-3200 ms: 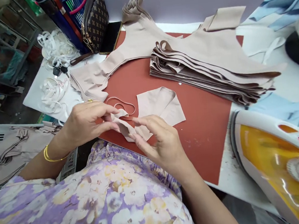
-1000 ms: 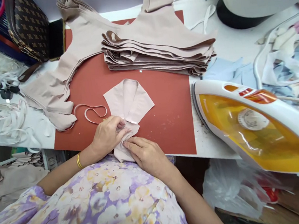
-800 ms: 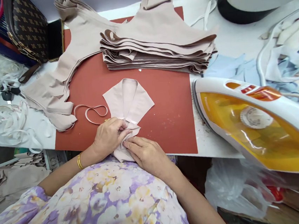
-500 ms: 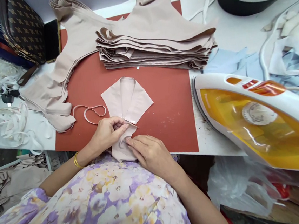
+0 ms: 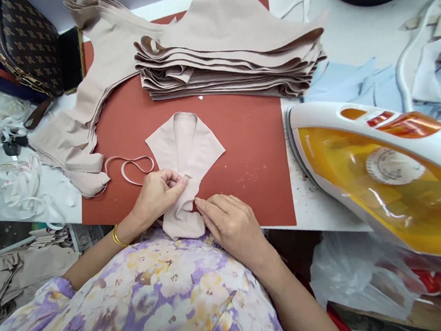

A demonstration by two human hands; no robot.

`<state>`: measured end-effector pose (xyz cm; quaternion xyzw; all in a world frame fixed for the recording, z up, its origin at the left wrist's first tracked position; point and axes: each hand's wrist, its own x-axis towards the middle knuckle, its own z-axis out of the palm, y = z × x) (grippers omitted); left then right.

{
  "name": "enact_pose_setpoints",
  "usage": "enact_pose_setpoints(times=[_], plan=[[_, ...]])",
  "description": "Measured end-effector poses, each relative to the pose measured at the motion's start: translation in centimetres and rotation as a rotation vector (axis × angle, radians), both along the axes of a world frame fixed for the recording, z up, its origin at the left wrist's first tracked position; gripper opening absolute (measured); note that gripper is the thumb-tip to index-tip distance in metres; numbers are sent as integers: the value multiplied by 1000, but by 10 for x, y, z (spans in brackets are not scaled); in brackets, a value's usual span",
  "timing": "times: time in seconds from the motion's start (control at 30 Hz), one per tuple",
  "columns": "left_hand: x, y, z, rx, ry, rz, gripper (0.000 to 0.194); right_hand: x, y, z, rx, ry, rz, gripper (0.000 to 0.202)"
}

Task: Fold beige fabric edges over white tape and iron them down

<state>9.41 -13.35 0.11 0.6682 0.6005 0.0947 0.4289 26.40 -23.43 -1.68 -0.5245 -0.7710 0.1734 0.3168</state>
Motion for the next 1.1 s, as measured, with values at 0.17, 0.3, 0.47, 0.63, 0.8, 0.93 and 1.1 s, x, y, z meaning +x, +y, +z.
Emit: enact_pose_setpoints(times=[0.17,0.3,0.47,0.63,0.8,0.93,1.1], plan=[[0,-1,2,0,22,9,24,-1,1,1,45,-150,-62,19],[0,-2,2,1,33,9,26,-1,1,-2,28,-196,-75,21],[0,-3,3,7,43,5,25,-2,1,-6,73,-264,-99,24],[0,-2,2,7,48,2,23,-7,9,-8,115,-383,-155,26],[-1,-1,1,0,55,-1,24,-12,13,-8,102,-473,-201,24],[0,1,3,-11,95,-24,23,-17,16,-5,72,-464,-270,17],[1,5,5,-30,148,-54,22,-25,26,-5,83,-392,-348,15]])
